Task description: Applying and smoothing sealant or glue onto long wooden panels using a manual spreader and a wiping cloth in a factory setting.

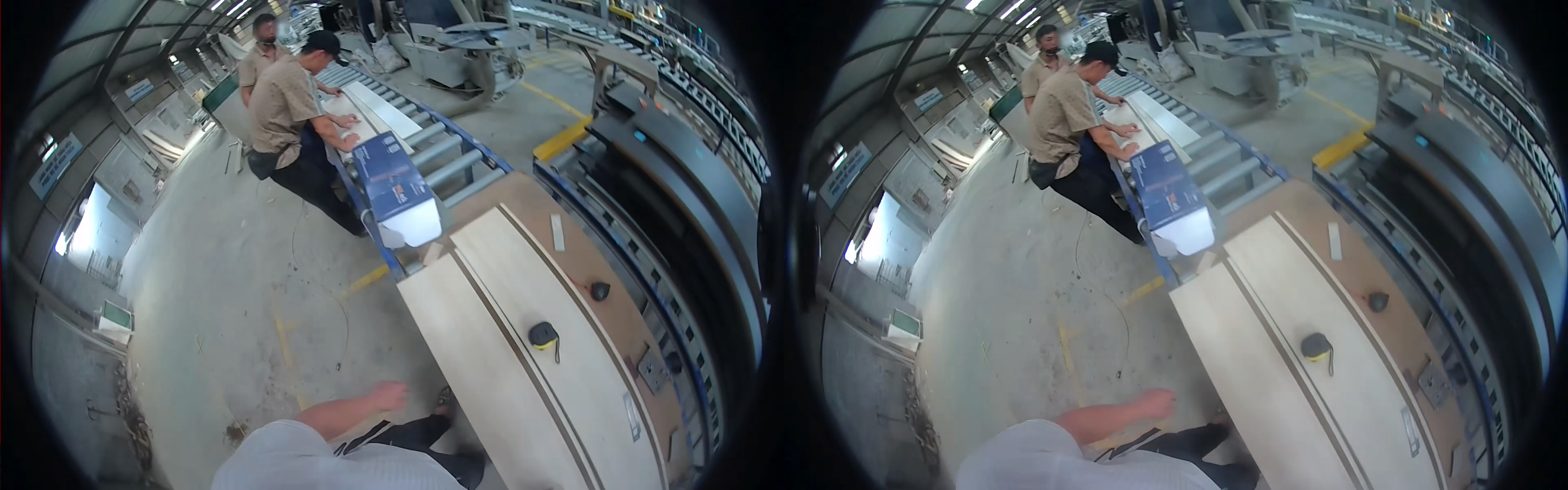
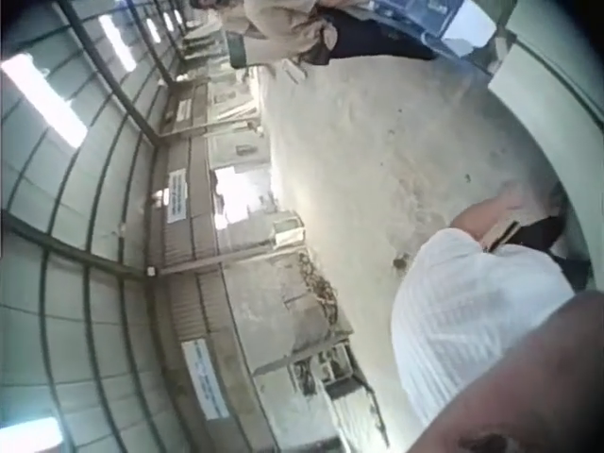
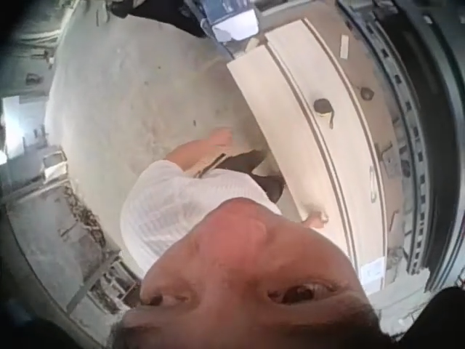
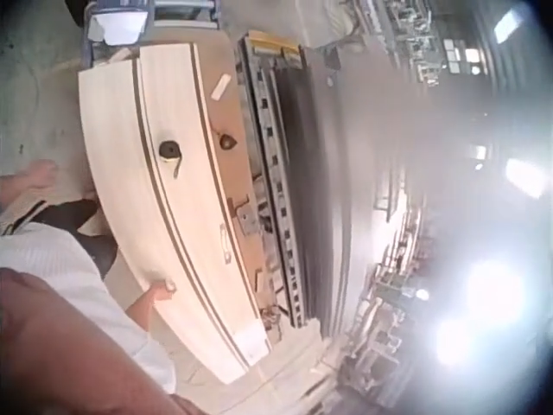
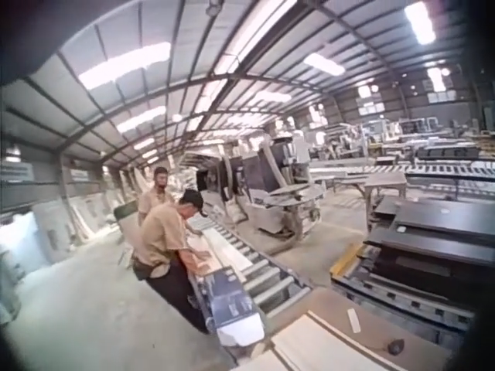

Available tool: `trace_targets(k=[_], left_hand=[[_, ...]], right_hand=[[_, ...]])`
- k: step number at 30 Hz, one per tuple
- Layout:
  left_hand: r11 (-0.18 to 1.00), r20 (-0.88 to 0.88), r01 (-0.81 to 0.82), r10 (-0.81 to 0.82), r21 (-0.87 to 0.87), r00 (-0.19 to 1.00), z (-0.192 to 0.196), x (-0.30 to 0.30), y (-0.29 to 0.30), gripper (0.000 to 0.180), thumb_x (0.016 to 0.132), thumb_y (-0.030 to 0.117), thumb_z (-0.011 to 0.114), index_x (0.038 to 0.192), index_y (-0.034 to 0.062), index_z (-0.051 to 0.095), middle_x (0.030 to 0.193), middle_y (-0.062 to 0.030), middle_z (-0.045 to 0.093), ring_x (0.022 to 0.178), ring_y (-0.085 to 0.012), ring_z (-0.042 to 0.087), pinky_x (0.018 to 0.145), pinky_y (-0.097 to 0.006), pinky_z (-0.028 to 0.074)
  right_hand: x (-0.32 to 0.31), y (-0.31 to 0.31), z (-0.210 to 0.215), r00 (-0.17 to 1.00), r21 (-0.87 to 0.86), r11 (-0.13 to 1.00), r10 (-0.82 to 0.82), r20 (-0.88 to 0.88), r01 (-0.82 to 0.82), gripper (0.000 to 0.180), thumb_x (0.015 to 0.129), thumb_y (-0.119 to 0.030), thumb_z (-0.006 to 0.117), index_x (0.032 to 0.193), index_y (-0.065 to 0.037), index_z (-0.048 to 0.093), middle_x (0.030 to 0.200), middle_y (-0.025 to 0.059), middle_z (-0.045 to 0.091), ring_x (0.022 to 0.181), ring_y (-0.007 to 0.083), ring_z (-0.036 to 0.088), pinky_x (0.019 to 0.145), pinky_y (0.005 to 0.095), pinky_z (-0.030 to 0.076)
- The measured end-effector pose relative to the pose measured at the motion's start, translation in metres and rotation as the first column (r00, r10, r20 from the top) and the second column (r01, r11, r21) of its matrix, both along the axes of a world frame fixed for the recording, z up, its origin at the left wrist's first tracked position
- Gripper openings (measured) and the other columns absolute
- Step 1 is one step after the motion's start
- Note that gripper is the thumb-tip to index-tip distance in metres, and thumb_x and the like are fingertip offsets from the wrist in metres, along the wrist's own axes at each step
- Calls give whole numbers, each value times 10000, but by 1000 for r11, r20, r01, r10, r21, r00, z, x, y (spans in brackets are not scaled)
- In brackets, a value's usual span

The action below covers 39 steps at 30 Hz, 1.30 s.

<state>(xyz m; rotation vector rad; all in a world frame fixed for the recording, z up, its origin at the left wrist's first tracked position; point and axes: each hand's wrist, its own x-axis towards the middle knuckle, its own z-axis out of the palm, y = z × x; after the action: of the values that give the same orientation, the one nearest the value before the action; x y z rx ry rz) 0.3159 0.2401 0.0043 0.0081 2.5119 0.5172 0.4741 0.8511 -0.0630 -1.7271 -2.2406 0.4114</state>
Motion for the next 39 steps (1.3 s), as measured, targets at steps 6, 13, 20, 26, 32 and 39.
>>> trace_targets(k=[6,13,20,26,32,39], left_hand=[[816,133,-403,492,-414,860,71,33,-149,454,863,395,660,1171,65,707,1125,-218,732,1056,-406,702,912,-533,546],[859,203,-512,497,23,843,42,32,-163,593,924,511,653,1254,19,670,1203,-214,720,1136,-383,683,1003,-462,524],[804,292,-594,567,6,770,40,60,-228,619,928,535,668,1301,40,656,1165,-186,743,1139,-362,693,979,-445,537],[671,277,-741,705,37,653,7,42,-401,645,919,557,666,1315,48,656,1203,-199,730,1166,-364,684,995,-442,532],[512,203,-859,839,21,505,31,57,-629,630,886,513,709,1294,35,662,1165,-228,732,1155,-381,686,1018,-454,523],[241,-100,-947,969,214,224,83,-3,-860,532,905,439,729,1216,11,669,1047,-225,750,1038,-375,724,914,-428,561]], right_hand=[[-37,1,32,398,-258,466,876,274,-846,286,919,-223,760,1061,24,740,824,164,732,661,315,641,598,417,551],[-169,-79,15,929,-394,842,350,-117,-368,526,994,-349,683,1307,60,575,1264,241,588,1161,430,640,1025,463,511],[-365,-406,154,514,-510,133,424,-746,-850,279,941,-13,590,1180,-29,449,939,137,631,717,188,680,609,317,562],[-406,-667,144,74,-390,-210,797,-600,-897,307,973,-121,595,1272,-56,574,982,139,651,815,239,669,743,376,553],[-427,-919,127,-253,-558,-427,896,-364,-712,320,974,-254,610,1244,-82,623,1099,215,712,1067,408,681,918,481,547],[-502,-1117,63,-365,-647,-355,922,-126,-675,297,966,-308,613,1120,-75,714,1076,193,746,1026,362,713,877,478,558]])
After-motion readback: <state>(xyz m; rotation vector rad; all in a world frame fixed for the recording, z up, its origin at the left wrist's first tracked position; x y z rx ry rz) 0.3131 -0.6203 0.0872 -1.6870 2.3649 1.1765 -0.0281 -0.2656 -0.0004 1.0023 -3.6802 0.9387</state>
